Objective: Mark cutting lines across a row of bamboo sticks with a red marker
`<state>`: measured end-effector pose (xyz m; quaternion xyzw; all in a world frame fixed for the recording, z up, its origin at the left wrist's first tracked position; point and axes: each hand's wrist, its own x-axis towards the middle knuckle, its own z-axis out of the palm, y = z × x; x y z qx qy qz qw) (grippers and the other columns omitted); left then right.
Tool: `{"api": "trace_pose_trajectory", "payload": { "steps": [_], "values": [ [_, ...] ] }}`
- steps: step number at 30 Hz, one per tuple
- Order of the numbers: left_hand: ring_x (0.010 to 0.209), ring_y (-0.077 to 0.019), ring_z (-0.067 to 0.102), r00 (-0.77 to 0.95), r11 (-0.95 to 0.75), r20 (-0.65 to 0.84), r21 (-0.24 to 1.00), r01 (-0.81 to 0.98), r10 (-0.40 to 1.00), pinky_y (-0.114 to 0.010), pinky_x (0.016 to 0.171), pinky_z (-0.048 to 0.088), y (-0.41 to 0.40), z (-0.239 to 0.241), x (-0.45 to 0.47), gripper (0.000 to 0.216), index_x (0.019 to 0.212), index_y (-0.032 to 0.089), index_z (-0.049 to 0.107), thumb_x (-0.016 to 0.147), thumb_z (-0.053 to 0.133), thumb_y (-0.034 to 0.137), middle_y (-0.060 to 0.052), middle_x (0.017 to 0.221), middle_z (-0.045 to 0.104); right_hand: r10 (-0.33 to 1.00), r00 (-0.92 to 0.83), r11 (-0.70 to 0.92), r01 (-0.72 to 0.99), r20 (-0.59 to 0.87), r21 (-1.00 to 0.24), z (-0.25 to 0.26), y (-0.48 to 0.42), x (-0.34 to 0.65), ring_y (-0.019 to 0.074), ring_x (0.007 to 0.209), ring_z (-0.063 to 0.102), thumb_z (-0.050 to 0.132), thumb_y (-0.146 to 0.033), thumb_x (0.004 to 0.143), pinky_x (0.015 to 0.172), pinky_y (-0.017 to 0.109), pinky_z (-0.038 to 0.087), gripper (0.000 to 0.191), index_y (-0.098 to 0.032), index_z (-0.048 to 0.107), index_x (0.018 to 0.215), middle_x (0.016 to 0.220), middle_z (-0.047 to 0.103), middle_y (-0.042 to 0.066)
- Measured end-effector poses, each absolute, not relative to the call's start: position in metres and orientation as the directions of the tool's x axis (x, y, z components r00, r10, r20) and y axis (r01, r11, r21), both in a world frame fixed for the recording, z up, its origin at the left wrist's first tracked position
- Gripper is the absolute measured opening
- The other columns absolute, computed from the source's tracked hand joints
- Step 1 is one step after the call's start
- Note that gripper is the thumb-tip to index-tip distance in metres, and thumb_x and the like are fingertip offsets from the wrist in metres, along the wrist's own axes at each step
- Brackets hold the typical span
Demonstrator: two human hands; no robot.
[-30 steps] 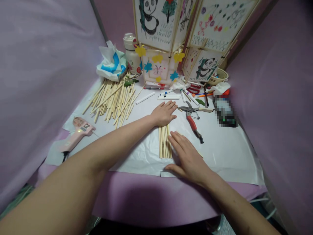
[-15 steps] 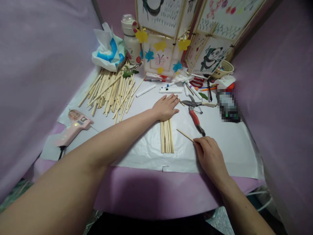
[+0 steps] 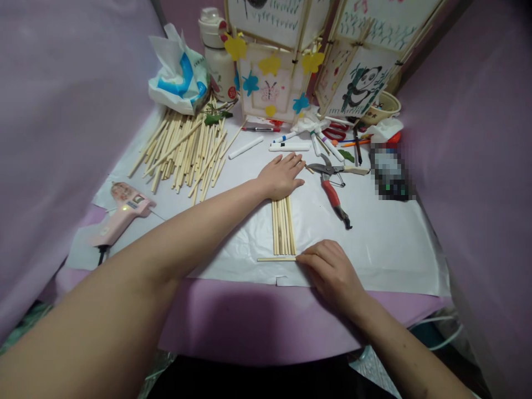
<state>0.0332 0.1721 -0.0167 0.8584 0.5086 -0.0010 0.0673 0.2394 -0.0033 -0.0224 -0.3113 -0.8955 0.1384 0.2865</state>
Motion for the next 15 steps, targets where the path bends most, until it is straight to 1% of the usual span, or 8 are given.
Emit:
{"api": "trace_pose_trajectory", "payload": {
  "steps": [4,11,15],
  "values": [
    [0.157,-0.0252,0.012,0.484,-0.475,-0.067,0.116,0.872,0.873,-0.046,0.127,0.012,0.173,-0.017,0.033,0.065,0.16,0.012,0.027,0.104,0.035,0.044,-0.01,0.169,0.016,0.674,-0.638,0.727,0.484,0.372,-0.487,-0.018,0.0,0.241,0.0194,0.08,0.056,0.054,-0.01,0.097,0.073,0.037,0.044,0.016,-0.017,0.068,0.093,0.084,0.068,0.007],
    [0.157,-0.0253,0.012,0.481,-0.471,-0.074,0.121,0.874,0.874,-0.046,0.127,0.013,0.174,-0.017,0.034,0.065,0.16,0.013,0.027,0.103,0.036,0.044,-0.01,0.169,0.017,0.714,-0.641,0.663,0.493,0.28,-0.564,-0.012,0.003,0.236,0.0204,0.08,0.053,0.052,-0.012,0.098,0.073,0.038,0.043,0.018,-0.017,0.066,0.087,0.083,0.065,0.008],
    [0.157,-0.0257,0.011,0.483,-0.471,-0.076,0.129,0.872,0.872,-0.046,0.127,0.012,0.174,-0.017,0.034,0.066,0.161,0.013,0.026,0.103,0.036,0.044,-0.01,0.17,0.015,0.761,-0.612,0.587,0.506,0.216,-0.632,-0.009,0.005,0.233,0.0196,0.079,0.054,0.055,-0.012,0.097,0.073,0.037,0.044,0.016,-0.018,0.064,0.084,0.08,0.063,0.006]
  ]
}}
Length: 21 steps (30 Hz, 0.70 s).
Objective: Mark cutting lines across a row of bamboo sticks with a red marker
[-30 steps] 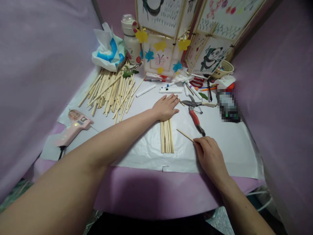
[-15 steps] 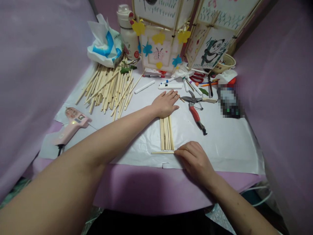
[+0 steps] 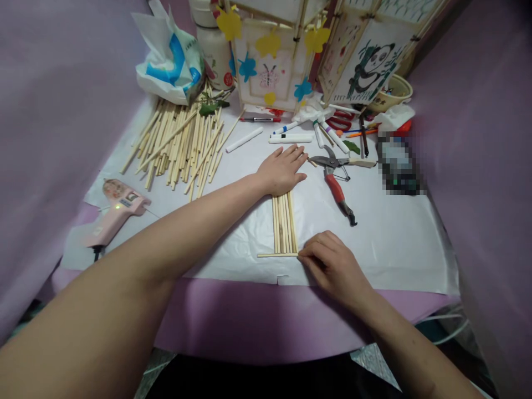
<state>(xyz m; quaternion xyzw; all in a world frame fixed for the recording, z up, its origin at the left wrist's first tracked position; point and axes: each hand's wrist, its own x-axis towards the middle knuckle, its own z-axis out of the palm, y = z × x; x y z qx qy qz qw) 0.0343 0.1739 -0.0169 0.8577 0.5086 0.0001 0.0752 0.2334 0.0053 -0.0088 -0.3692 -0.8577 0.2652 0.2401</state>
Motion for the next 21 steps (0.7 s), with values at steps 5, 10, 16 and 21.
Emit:
{"api": "trace_pose_trajectory", "payload": {
  "steps": [5,10,16,21],
  "values": [
    [0.158,-0.0255,0.009,0.483,-0.47,-0.081,0.137,0.872,0.872,-0.045,0.127,0.011,0.1738,-0.0172,0.0343,0.066,0.161,0.013,0.025,0.103,0.036,0.043,-0.01,0.17,0.013,0.808,-0.569,0.505,0.539,0.151,-0.674,-0.007,0.0078,0.2323,0.0185,0.076,0.053,0.058,-0.012,0.093,0.072,0.036,0.043,0.016,-0.02,0.061,0.079,0.076,0.061,0.003],
    [0.158,-0.0252,0.009,0.479,-0.465,-0.081,0.144,0.873,0.874,-0.045,0.127,0.011,0.1739,-0.017,0.0342,0.065,0.161,0.015,0.026,0.103,0.037,0.043,-0.009,0.17,0.014,0.816,-0.552,0.504,0.531,0.174,-0.681,-0.008,0.007,0.2317,0.0184,0.076,0.054,0.056,-0.013,0.093,0.071,0.035,0.043,0.017,-0.02,0.06,0.078,0.075,0.06,0.003],
    [0.157,-0.0246,0.012,0.472,-0.458,-0.073,0.155,0.876,0.878,-0.044,0.127,0.012,0.1744,-0.018,0.034,0.064,0.161,0.018,0.027,0.103,0.039,0.044,-0.008,0.17,0.016,0.821,-0.53,0.513,0.518,0.214,-0.685,-0.0087,0.0054,0.2306,0.0189,0.073,0.055,0.057,-0.012,0.091,0.068,0.035,0.044,0.018,-0.021,0.06,0.077,0.073,0.059,0.004],
    [0.157,-0.0266,0.012,0.475,-0.46,-0.066,0.165,0.873,0.878,-0.044,0.127,0.011,0.1741,-0.0183,0.0347,0.065,0.16,0.014,0.027,0.103,0.038,0.043,-0.01,0.17,0.016,0.828,-0.515,0.508,0.517,0.224,-0.689,-0.0099,0.005,0.2309,0.0184,0.072,0.056,0.057,-0.012,0.09,0.067,0.035,0.045,0.018,-0.021,0.061,0.076,0.072,0.06,0.003]
  ]
}}
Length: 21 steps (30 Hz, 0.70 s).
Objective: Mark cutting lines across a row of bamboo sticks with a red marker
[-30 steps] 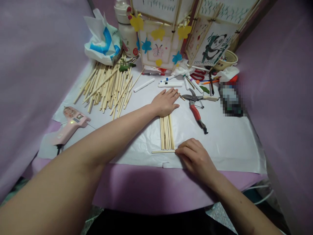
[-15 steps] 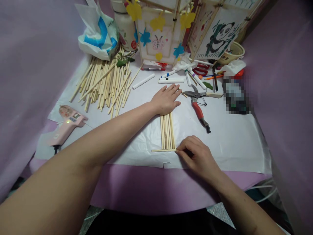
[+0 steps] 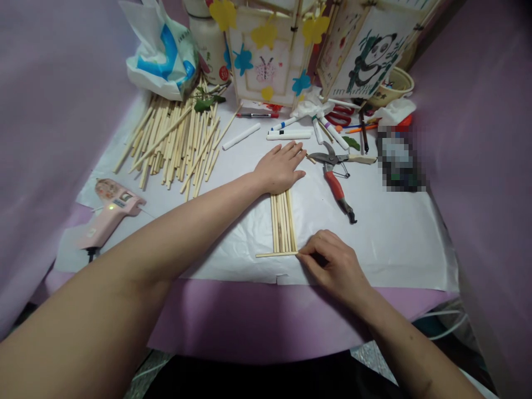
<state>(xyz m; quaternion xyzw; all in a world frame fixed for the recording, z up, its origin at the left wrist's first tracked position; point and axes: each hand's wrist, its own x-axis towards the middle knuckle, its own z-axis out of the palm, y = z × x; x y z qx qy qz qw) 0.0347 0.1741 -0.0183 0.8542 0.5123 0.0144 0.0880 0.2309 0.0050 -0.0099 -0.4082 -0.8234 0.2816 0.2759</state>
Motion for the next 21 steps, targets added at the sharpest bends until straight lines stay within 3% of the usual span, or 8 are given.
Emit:
{"api": "trace_pose_trajectory", "payload": {
  "steps": [21],
  "values": [
    [0.157,-0.0253,0.015,0.478,-0.467,-0.069,0.135,0.874,0.876,-0.044,0.126,0.015,0.1729,-0.0163,0.0349,0.065,0.159,0.012,0.029,0.104,0.036,0.045,-0.011,0.169,0.019,0.822,-0.515,0.518,0.494,0.245,-0.699,-0.0133,0.0051,0.232,0.0178,0.074,0.057,0.061,-0.012,0.09,0.068,0.035,0.047,0.017,-0.022,0.06,0.076,0.073,0.06,0.002]
  ]
}}
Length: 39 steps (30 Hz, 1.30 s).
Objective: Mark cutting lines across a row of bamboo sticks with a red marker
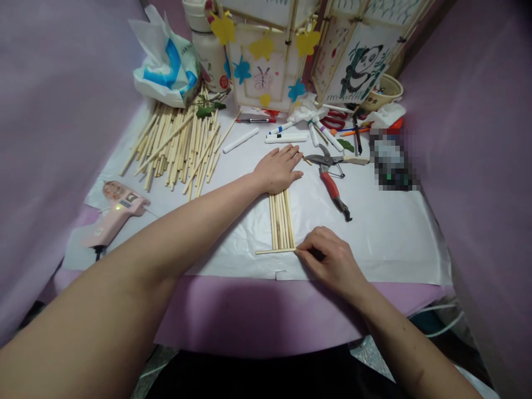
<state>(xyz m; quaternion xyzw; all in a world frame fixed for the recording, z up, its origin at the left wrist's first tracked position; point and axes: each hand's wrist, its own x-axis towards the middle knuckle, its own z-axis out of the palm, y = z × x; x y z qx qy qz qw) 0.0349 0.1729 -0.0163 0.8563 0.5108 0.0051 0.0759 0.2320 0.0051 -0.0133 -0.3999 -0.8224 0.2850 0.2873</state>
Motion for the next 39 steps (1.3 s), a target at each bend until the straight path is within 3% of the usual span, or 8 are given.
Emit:
{"api": "trace_pose_trajectory", "payload": {
  "steps": [10,28,39],
  "values": [
    [0.157,-0.0256,0.014,0.479,-0.467,-0.068,0.138,0.873,0.875,-0.043,0.126,0.014,0.173,-0.017,0.034,0.066,0.16,0.012,0.028,0.104,0.035,0.046,-0.011,0.169,0.018,0.774,-0.597,0.551,0.468,0.213,-0.691,-0.012,0.007,0.238,0.0187,0.079,0.058,0.06,-0.014,0.094,0.073,0.036,0.049,0.014,-0.022,0.067,0.085,0.08,0.065,0.004],
    [0.156,-0.0264,0.016,0.478,-0.471,-0.042,0.118,0.874,0.877,-0.045,0.126,0.016,0.173,-0.019,0.035,0.066,0.159,0.012,0.029,0.103,0.036,0.046,-0.011,0.169,0.02,0.821,-0.51,0.526,0.501,0.257,-0.687,-0.015,0.003,0.233,0.019,0.076,0.058,0.06,-0.014,0.092,0.071,0.035,0.046,0.015,-0.021,0.064,0.079,0.076,0.062,0.004],
    [0.156,-0.0297,0.016,0.492,-0.489,-0.004,0.093,0.867,0.871,-0.05,0.124,0.018,0.17,-0.018,0.031,0.064,0.158,0.013,0.033,0.103,0.036,0.045,-0.011,0.167,0.025,0.711,-0.643,0.625,0.393,0.284,-0.675,-0.013,0.002,0.25,0.0175,0.079,0.059,0.059,-0.015,0.096,0.082,0.037,0.043,0.014,-0.021,0.065,0.084,0.079,0.067,0.001]
  ]
}}
